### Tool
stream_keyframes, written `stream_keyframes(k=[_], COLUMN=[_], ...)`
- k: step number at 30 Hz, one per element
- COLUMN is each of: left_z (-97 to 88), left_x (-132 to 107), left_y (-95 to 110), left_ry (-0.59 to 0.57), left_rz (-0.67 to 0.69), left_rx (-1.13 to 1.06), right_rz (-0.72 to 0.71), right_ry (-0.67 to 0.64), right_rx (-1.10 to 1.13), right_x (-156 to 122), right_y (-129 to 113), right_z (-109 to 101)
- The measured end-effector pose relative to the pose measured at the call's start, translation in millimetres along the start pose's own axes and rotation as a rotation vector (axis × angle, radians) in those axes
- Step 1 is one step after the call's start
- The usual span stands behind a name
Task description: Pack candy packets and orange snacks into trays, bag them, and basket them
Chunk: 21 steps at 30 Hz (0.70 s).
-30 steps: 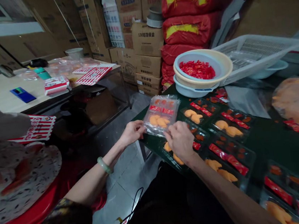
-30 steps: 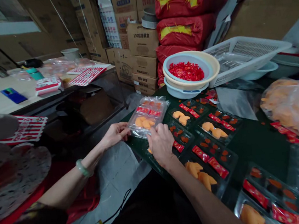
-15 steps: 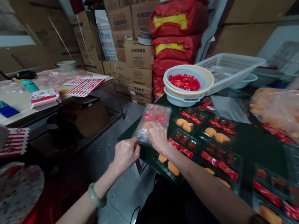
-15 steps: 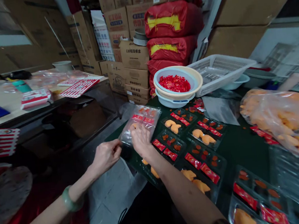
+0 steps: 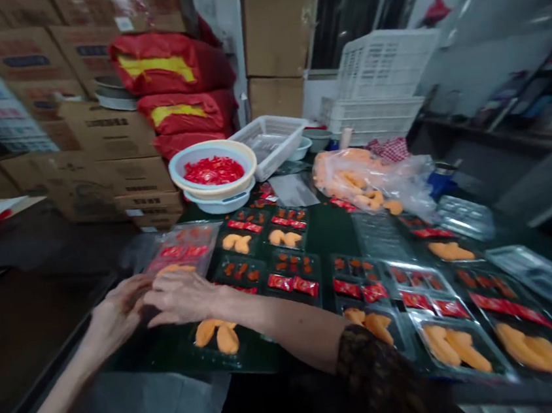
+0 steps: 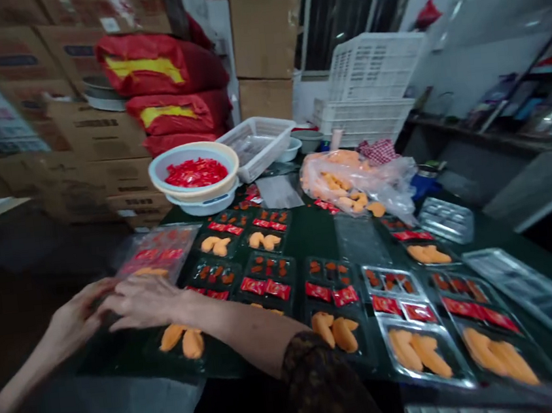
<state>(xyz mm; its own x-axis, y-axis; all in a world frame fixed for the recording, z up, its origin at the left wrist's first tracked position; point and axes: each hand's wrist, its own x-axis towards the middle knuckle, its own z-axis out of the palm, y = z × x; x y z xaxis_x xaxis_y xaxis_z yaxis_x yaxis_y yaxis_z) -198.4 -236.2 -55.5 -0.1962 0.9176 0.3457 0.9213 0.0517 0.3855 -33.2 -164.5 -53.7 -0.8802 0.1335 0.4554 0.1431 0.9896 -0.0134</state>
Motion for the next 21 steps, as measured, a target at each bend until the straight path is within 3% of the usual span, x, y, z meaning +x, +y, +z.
stream_keyframes(k=[3,5,6,7,9,11,12,13,15,18,21], left_z=[-7.5,-4.3,2.5,13.2,45.6,87.4,109.1,129.7,164.4,198.3,218.9], left_x=[10.5,24.0,32.2,40.9,60.4,84.4,98.7,114.6,149.7,200.7,235.3], left_y=[33.2,78.8,107.2,137.6,199.0,250.4,269.4,283.1,296.3,292.5,281.6], left_ry=[0.088,0.057,-0.073,-0.179,-0.407,-0.558,-0.533,-0.458,-0.383,-0.341,-0.335], left_rz=[-0.039,-0.052,-0.049,-0.036,-0.011,0.008,0.048,0.129,0.153,0.142,0.134], left_rx=[0.116,-0.040,-0.177,-0.334,-0.591,-0.607,-0.500,-0.347,-0.232,-0.102,0.011], right_rz=[0.208,0.620,0.868,1.119,1.453,1.610,1.611,1.581,1.484,1.375,1.329], right_ry=[0.098,0.067,0.043,0.055,0.010,0.003,0.040,0.076,0.122,0.113,0.120], right_rx=[-0.070,-0.195,-0.263,-0.331,-0.388,-0.368,-0.304,-0.214,-0.042,0.067,0.024], right_x=[-60.0,-125.0,-162.5,-201.1,-272.9,-324.4,-339.0,-345.6,-337.0,-291.0,-243.2], right_y=[25.6,57.1,74.8,92.3,123.1,146.6,156.3,165.6,185.6,226.3,274.7], right_z=[-45.5,-86.6,-108.4,-129.5,-164.4,-182.6,-184.5,-182.0,-167.3,-136.5,-113.3])
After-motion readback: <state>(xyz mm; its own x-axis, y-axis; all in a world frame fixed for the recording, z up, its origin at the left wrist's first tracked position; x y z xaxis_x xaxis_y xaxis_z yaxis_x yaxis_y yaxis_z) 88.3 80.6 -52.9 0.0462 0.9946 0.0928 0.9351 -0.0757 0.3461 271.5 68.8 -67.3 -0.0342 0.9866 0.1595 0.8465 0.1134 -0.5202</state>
